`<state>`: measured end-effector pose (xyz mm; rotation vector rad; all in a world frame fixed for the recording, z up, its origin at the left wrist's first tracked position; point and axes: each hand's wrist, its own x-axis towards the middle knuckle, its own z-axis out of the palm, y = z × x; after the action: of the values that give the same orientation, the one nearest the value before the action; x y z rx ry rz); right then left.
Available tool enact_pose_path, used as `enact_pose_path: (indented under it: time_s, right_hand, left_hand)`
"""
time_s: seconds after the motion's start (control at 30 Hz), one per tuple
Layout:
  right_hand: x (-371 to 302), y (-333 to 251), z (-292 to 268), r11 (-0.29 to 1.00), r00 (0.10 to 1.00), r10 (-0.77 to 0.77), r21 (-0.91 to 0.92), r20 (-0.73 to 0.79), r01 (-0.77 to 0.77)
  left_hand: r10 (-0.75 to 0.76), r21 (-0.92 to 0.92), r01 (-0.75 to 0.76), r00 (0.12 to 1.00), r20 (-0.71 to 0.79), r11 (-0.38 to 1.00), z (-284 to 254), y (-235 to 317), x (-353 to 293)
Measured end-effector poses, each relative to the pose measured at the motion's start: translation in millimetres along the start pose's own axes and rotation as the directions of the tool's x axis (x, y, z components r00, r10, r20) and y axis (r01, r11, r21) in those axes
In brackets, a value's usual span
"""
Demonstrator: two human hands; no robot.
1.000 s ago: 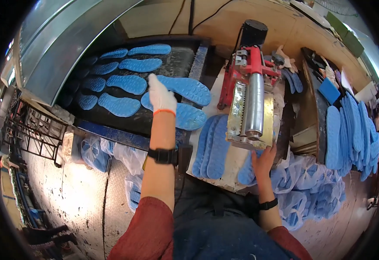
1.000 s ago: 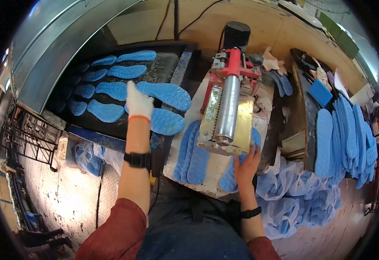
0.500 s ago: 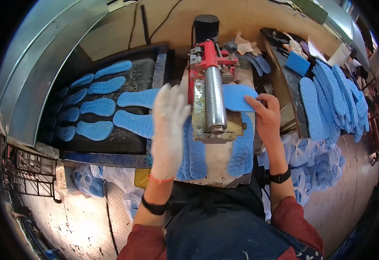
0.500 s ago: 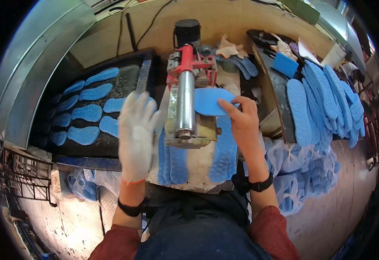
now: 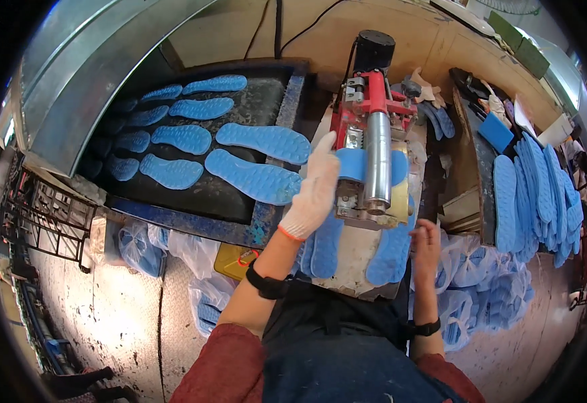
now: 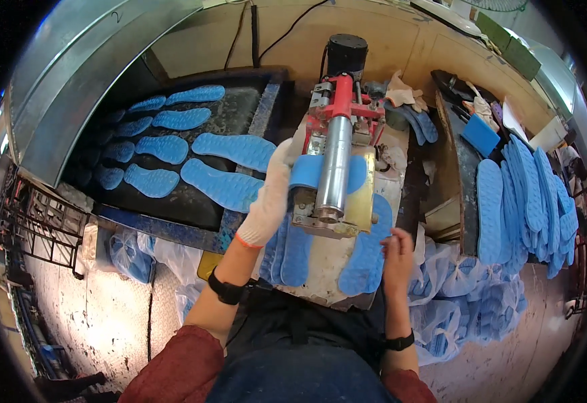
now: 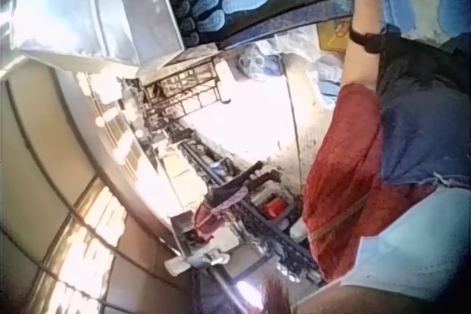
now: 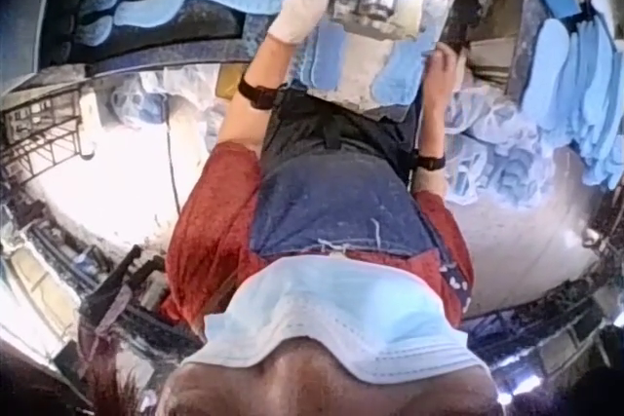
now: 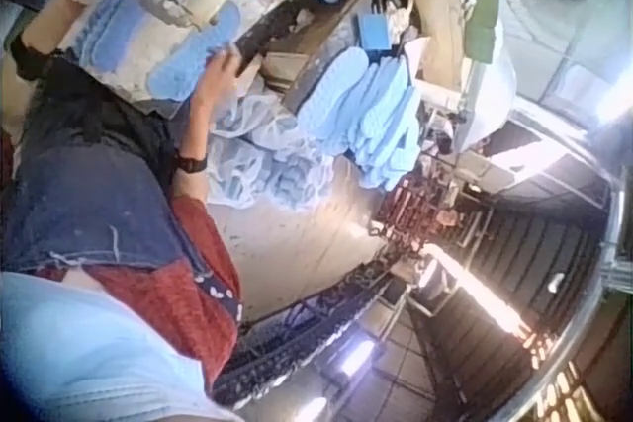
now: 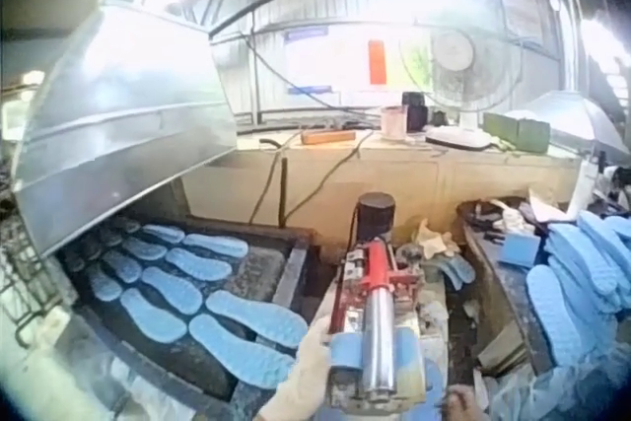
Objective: Apply adhesive to shoe soles using a roller machine and then place them on a conveyor.
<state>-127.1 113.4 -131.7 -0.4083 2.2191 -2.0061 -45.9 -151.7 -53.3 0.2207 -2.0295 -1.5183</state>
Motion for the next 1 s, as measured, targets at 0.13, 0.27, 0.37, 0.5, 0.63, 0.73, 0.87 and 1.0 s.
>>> enact_pose_path:
  time_s: [0.13, 0.27, 0.37, 0.5, 0.63, 0.73, 0.87, 1.0]
  right_hand:
    - [-11.8, 44.7, 39.7, 0.990, 0.958, 0.131, -0.078, 0.255, -0.115]
    - [-24.1, 36.3, 96.8, 0.904, 0.911, 0.101, -0.419, 0.400, 0.084]
    - [-25.9, 36.8, 122.0, 0.779, 0.911, -0.095, -0.540, 0.401, 0.319]
    - [-24.9, 31.7, 142.3, 0.790, 0.922, -0.067, -0.544, 0.381, 0.282]
    - [-12.9, 31.8, 133.3, 0.932, 0.925, 0.059, -0.353, 0.375, 0.083]
    - [-16.8, 20.2, 127.0, 0.993, 0.922, -0.027, -0.095, 0.386, 0.068]
    - [-19.2, 22.0, 96.3, 0.973, 0.918, 0.169, 0.086, 0.358, -0.212]
    - [-24.2, 21.9, 69.2, 0.949, 0.875, 0.277, 0.026, 0.398, -0.313]
  left_hand:
    - [-0.251, -0.496, 0.248, 0.966, 0.062, 0.832, -4.6, -10.7, -31.6]
    - [-0.467, -0.489, 0.462, 0.876, 0.120, 0.740, -23.7, 1.5, -77.8]
    - [-0.608, -0.653, 0.555, 0.774, 0.178, 0.516, -34.0, 35.6, -90.9]
    - [-0.556, -0.811, 0.335, 0.831, 0.013, 0.480, -62.1, 77.2, -75.2]
    - [-0.126, 0.223, 0.211, 0.931, -0.343, 0.952, -90.0, 50.6, 1.9]
    - [-0.384, -0.899, 0.006, 0.906, -0.181, 0.438, -121.7, -40.0, 82.5]
    - [-0.711, -0.936, -0.094, 0.626, -0.320, 0.338, -98.1, -28.6, 138.3]
    - [-0.742, -0.916, -0.056, 0.568, -0.357, 0.398, -97.9, -63.4, 162.7]
